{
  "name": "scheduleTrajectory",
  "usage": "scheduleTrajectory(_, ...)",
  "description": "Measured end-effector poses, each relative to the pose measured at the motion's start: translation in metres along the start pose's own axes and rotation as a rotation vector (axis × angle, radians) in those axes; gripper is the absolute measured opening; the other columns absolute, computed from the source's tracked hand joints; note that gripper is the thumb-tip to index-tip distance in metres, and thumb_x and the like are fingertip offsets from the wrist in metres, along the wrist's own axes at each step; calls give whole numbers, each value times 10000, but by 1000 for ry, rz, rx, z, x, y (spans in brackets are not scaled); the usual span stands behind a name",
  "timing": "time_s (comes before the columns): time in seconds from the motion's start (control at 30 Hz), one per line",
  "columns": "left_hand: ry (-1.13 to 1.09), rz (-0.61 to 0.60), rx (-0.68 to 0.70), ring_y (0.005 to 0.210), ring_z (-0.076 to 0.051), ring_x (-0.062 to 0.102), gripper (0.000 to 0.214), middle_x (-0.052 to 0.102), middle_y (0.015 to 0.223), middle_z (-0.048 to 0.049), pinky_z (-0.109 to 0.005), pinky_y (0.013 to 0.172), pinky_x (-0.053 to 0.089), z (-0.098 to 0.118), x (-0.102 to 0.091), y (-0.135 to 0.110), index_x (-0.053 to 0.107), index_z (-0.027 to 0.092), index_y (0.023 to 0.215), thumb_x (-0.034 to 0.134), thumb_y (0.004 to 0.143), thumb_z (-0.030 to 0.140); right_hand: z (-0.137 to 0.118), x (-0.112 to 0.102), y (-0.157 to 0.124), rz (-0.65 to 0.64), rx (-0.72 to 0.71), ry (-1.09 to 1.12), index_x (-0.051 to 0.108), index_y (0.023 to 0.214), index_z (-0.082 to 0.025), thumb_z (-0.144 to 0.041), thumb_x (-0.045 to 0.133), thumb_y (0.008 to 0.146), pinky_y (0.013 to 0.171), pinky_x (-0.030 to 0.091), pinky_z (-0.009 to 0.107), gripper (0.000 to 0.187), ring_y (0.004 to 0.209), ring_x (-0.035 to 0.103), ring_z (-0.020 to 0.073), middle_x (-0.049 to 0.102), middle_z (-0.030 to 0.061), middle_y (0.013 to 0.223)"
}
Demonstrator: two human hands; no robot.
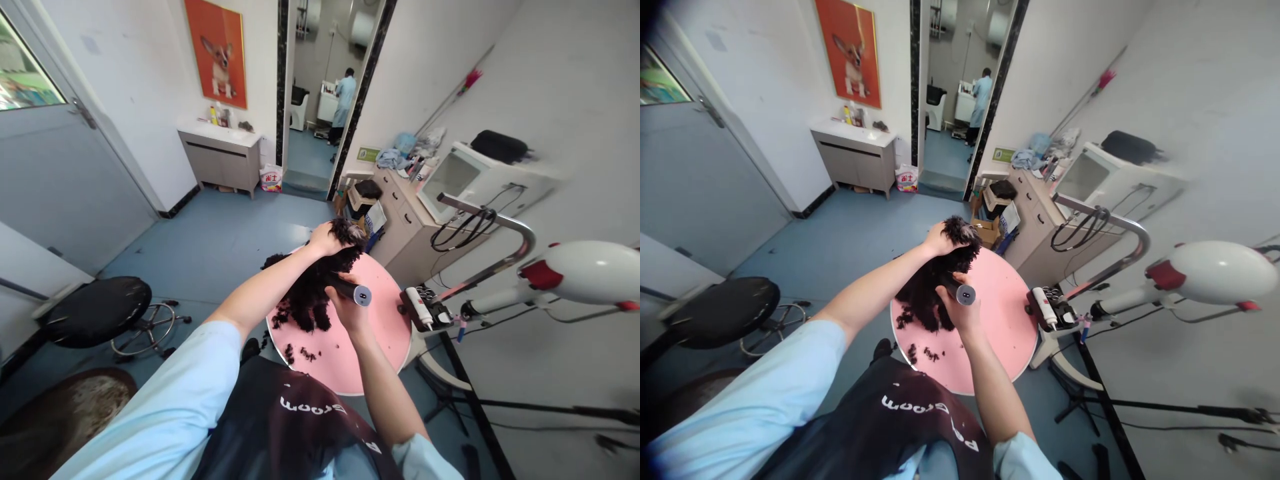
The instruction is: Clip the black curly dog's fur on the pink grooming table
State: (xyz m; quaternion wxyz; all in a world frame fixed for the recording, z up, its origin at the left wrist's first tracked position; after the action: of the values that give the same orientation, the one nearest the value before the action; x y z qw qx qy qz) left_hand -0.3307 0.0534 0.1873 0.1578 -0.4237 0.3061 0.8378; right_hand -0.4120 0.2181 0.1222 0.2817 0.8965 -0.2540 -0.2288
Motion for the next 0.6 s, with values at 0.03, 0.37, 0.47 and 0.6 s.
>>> scheduleTrajectory(0.03,-6,-9,-7,1217,-322,600,627,679,1264,-103,-401,1061,454,0,0,1,691,198,1215,605,796,656,-1,-3,2,1,-4,14,606,996,-208,-400,758,735,862,554,475,358,919,680,266,687,86,986)
scheduleTrajectory(0.37,-13,-25,-45,1203,-309,610,545,698,1232,-78,-373,1039,468,-5,-1,3,707,220,1188,624,809,603,9,20,6,-176,178,-80,613,762,-236,-454,729,731,620,572,413,249,635,678,258,685,43,696)
scheduleTrajectory(0.47,-43,-13,-61,1215,-311,602,569,684,1258,-81,-383,1051,460,-8,-3,2,687,220,1222,619,811,608,6,2,9,-34,98,-17,606,908,-235,-455,718,750,729,584,424,293,763,694,253,697,58,853)
scheduleTrajectory(0.6,-55,-37,-101,1204,-310,610,587,689,1248,-81,-378,1031,476,-6,-7,1,692,227,1215,610,803,638,8,0,14,71,43,-8,581,956,-237,-461,714,751,859,558,465,331,894,681,268,673,78,951)
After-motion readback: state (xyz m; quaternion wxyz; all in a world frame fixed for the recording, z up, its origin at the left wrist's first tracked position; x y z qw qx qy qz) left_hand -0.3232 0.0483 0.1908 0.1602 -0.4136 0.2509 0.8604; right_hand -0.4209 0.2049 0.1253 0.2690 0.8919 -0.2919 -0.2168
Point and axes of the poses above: each hand's wrist, its own y-axis towards the middle knuckle, its own x-axis out of the palm, z = x × y, the point moved 3 cm from there along y, towards the middle knuckle
